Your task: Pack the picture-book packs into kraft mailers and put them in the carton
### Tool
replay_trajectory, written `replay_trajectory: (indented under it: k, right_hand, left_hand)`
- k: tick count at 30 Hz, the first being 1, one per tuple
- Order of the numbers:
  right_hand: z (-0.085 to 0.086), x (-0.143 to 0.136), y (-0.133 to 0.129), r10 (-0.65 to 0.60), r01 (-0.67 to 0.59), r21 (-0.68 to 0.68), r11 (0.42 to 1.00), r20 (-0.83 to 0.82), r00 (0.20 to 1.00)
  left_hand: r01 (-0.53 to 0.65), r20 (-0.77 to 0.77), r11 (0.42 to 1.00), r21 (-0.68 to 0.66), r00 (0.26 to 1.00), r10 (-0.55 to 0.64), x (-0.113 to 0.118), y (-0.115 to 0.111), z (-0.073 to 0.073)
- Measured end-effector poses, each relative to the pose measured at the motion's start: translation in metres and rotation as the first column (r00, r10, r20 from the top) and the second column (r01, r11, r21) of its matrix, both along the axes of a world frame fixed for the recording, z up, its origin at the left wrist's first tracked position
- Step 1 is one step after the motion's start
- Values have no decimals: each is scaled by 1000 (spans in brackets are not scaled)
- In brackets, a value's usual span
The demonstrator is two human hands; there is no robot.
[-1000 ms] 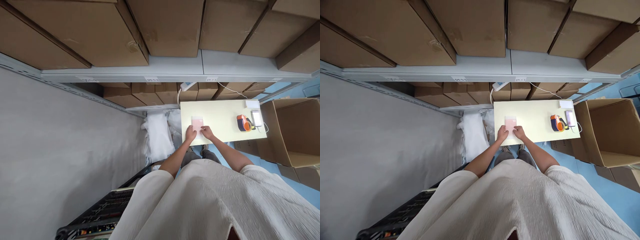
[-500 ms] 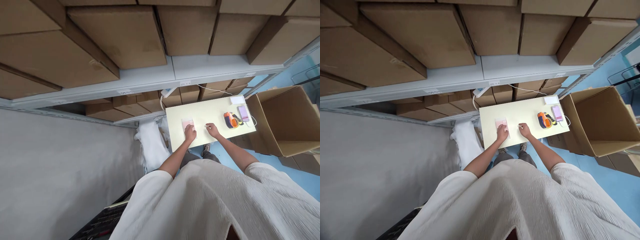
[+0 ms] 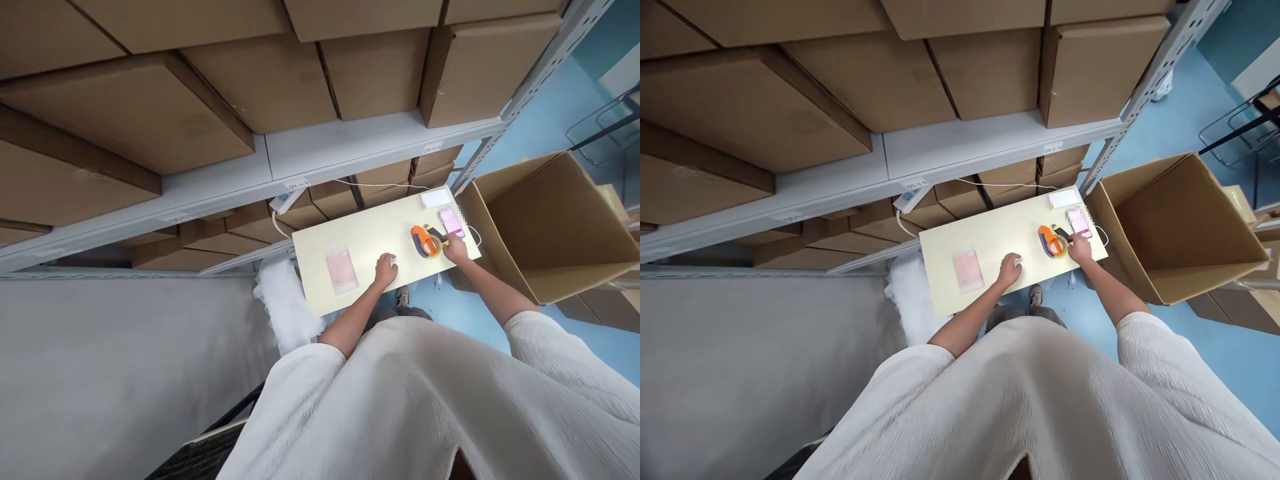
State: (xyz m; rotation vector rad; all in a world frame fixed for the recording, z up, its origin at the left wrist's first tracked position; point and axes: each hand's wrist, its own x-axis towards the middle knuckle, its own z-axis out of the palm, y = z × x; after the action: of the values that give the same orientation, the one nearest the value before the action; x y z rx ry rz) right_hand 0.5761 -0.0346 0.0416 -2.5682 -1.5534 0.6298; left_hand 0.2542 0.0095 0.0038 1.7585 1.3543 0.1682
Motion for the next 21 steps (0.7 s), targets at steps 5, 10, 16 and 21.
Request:
replay_trajectory:
  k: [5,10,16,21]
  right_hand:
    - [-15,23,7,249,-238,-120,964,82,965]
    - [-26,23,12,317,-297,-155,942,124,940]
    - [-31,22,20,334,-313,-160,936,129,934]
    - [-28,27,28,296,-283,-126,951,97,950]
  left_hand:
    - [5,-38,1000,-7,999,-6,11,-13,-10]
    - [-10,-56,1000,-5,998,10,1,-13,-14]
    - [-36,-33,999,-2,999,35,-5,-10,-16]
    - [-46,-23,999,-19,999,46,-8,-12,-18]
